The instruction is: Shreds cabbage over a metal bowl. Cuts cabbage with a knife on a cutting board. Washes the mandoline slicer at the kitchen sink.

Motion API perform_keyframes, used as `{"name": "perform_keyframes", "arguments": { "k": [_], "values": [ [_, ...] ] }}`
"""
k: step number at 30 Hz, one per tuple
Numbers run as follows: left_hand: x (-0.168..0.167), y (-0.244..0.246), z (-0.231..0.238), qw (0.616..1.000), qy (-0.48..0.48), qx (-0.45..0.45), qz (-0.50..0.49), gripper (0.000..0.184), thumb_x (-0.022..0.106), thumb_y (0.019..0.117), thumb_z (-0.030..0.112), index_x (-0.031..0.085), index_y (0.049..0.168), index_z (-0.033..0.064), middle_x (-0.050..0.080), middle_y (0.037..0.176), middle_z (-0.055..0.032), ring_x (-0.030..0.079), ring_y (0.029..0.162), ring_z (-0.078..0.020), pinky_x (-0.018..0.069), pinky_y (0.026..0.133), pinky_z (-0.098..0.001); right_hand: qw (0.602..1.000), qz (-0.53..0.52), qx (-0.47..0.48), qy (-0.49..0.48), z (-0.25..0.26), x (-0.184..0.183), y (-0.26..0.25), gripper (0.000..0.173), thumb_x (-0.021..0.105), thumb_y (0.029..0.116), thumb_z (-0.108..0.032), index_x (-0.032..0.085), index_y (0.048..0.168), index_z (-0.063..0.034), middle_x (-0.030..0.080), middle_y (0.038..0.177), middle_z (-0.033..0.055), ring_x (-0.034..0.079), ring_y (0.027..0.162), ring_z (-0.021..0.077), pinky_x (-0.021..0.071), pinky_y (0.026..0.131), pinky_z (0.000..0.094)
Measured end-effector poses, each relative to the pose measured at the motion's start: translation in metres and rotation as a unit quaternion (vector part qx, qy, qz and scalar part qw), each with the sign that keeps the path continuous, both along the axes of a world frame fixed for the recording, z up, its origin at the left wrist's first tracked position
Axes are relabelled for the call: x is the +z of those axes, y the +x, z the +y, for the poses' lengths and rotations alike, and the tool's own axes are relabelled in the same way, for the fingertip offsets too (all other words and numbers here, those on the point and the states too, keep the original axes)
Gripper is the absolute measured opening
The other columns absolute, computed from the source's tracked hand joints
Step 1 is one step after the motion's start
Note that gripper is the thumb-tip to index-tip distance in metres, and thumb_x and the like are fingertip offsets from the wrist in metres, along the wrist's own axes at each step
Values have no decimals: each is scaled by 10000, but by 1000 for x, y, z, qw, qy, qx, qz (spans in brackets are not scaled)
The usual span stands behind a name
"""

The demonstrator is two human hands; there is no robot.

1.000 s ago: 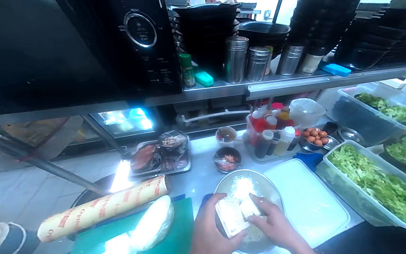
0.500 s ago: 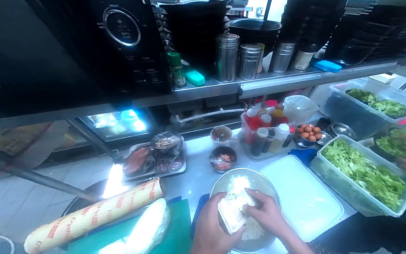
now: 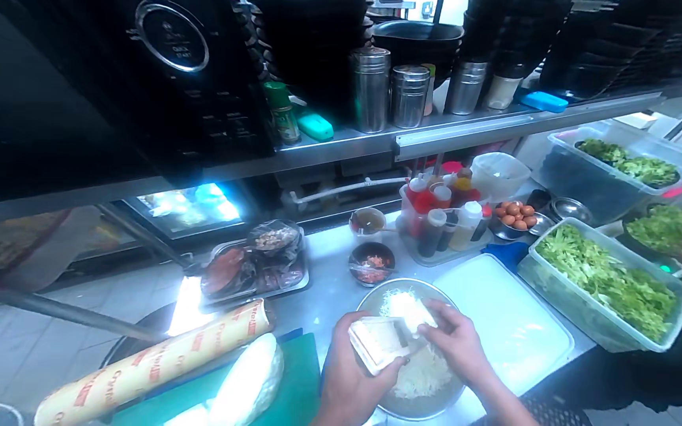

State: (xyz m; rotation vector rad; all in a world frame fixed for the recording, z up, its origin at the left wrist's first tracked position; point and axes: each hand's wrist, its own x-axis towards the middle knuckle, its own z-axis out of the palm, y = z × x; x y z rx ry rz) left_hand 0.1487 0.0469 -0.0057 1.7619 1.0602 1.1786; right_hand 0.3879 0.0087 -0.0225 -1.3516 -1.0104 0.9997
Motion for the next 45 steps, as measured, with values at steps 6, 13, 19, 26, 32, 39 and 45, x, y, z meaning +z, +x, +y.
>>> {"name": "perform_keyframes", "arguments": {
  "k": [6,13,19,26,32,39,45],
  "values": [
    [-26,16,17,997,-1,-45,-56,1015,995,618,327,408,1413,97,623,1342,-60,635,1211,-190,593,1016,-386,994,70,-79,24,7,0,25,483,792,884,-118,646,1333,-17,718,1196,167,726,1039,323,652,875,481],
    [-64,41,9,994,-51,-82,45,1035,974,617,424,420,1431,107,607,1331,-28,621,1195,-96,583,1002,-317,989,-122,-34,-80,2,-32,27,519,827,848,-267,680,1327,-131,731,1219,-6,720,1052,115,636,913,349],
    [-51,28,2,988,-36,-82,130,1058,965,583,460,420,1426,126,628,1287,-20,657,1103,-65,615,925,-312,984,-144,50,-94,-18,-34,0,512,802,881,-275,672,1369,-193,690,1276,-18,721,990,98,649,871,333],
    [-48,22,-1,983,-36,-81,160,1062,957,593,494,422,1420,97,624,1286,-45,661,1092,-78,612,918,-319,961,-226,1,-158,-20,-90,6,492,771,881,-351,695,1349,-219,704,1283,-36,683,1107,57,583,985,325],
    [-54,18,-4,983,-34,-80,164,1064,945,592,527,429,1423,110,608,1303,-44,657,1095,-75,615,915,-310,973,-190,-9,-133,-23,-89,0,463,777,881,-321,713,1325,-204,718,1247,-36,704,1046,63,617,916,316],
    [-52,21,-1,982,-33,-81,168,1051,942,598,520,437,1420,104,597,1314,-56,655,1103,-94,612,922,-325,985,-139,-16,-100,-25,-69,-9,433,794,877,-220,727,1301,-167,718,1254,-16,722,1027,103,642,888,332],
    [-48,26,1,978,-37,-81,188,1047,926,602,555,441,1418,114,584,1323,-63,660,1079,-106,616,894,-336,982,-150,-8,-111,-22,-45,-10,432,814,862,-242,739,1284,-182,727,1236,-33,729,1002,94,649,879,336]
  ]
}}
